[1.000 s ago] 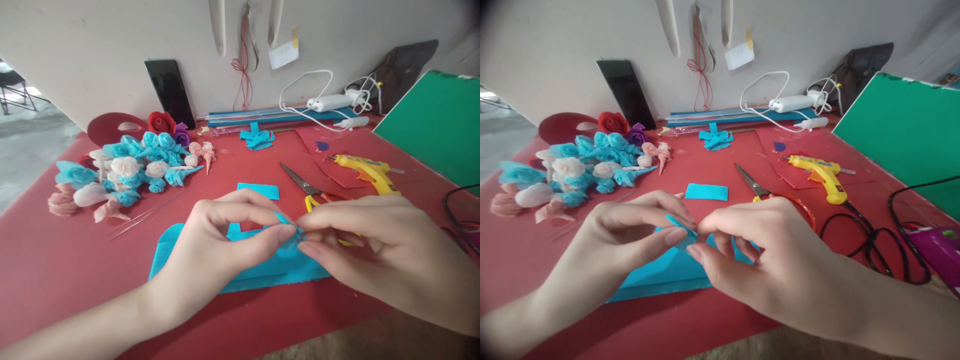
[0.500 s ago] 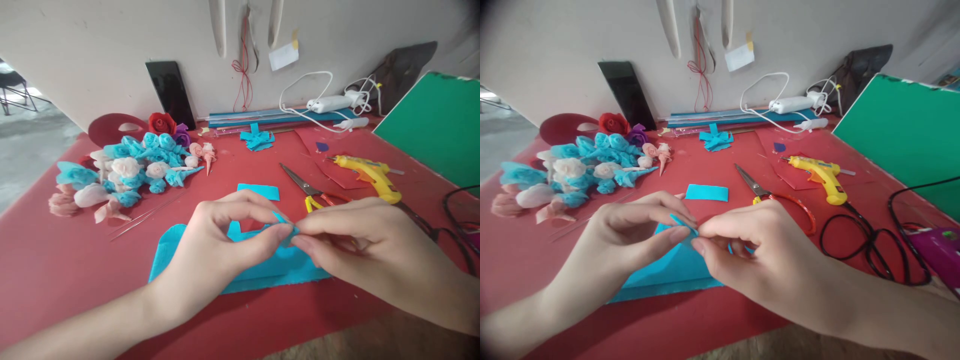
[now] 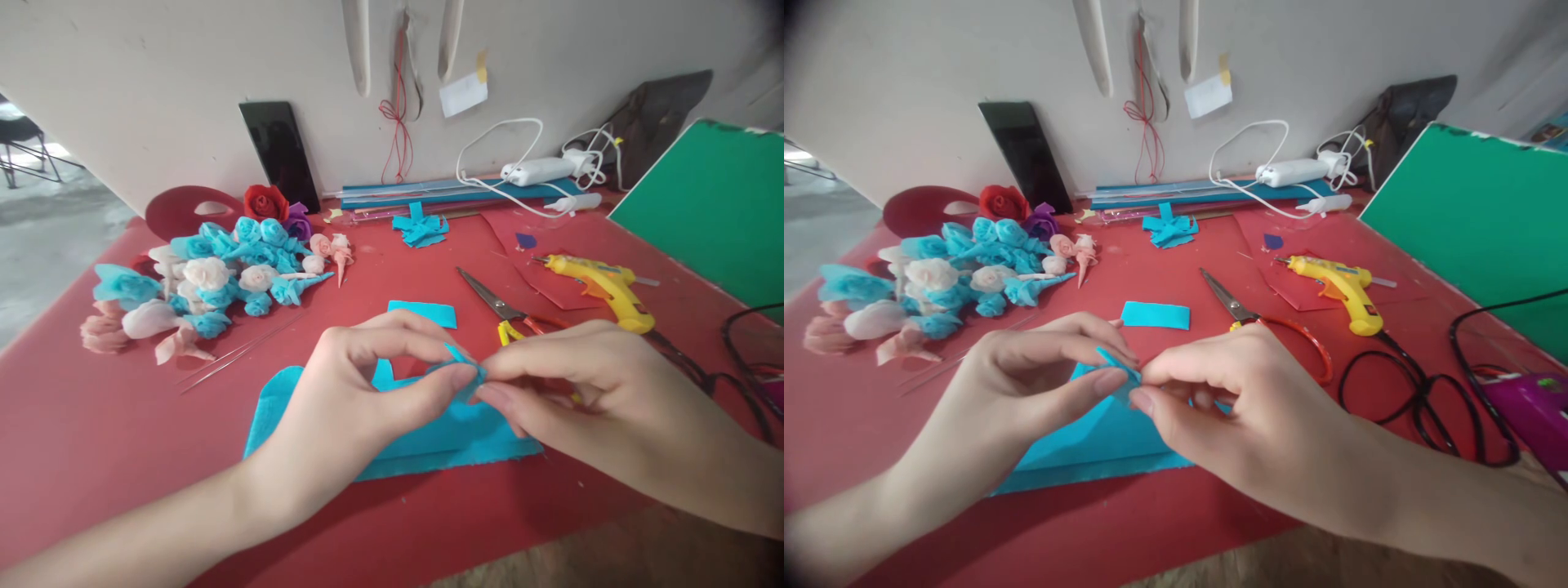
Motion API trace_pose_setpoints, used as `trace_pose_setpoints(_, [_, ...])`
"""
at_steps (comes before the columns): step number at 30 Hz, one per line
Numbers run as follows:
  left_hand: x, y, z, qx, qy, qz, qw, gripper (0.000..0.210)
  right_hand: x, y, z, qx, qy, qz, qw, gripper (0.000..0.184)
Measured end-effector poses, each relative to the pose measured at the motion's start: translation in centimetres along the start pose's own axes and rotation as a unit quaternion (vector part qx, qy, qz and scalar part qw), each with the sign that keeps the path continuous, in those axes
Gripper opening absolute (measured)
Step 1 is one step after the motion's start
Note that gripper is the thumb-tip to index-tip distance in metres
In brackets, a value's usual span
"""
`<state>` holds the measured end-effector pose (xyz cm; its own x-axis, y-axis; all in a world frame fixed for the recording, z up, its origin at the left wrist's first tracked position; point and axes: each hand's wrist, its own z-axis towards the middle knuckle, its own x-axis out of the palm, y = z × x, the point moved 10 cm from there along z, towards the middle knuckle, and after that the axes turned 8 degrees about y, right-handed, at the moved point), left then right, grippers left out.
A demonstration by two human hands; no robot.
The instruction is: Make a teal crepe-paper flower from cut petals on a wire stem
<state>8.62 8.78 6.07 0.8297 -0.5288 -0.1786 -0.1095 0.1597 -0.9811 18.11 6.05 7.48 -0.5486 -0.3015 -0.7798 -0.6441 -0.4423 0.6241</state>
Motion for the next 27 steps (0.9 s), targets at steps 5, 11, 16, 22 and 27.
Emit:
trace_pose_setpoints(5, [0.1, -0.1, 0.1, 0.004, 0.006, 0.006, 1.000, 0.009, 0.0, 0.2, 0.0, -0.006, -0.001, -0.007, 1.000, 0.030])
trace_pose_setpoints(11, [0.0, -0.1, 0.1, 0.003, 0.005, -0.004, 1.000, 0.009, 0.1, 0.5, 0.0, -0.027, 0.013, -0.025, 0.999, 0.020])
trace_pose_setpoints(16, [-0.4, 0.9, 0.2, -0.018, -0.016, -0.018, 1.000, 0.012, -3.9, -0.6, -0.4, 0.021, -0.089, -0.072, 0.993, 0.030])
trace_pose_setpoints(22, [0.4, 2.9, 0.5, -0.059, 0.001, -0.071, 0.996, 0.013, -1.8, -3.9, -1.2, 0.117, -0.042, 0.036, 0.992, 0.021])
trace_pose_setpoints(27, [1.4, 3.2, 0.1, -0.069, 0.017, -0.097, 0.993, 0.012, 2.7, -2.9, -0.8, 0.092, 0.058, 0.155, 0.982, 0.025])
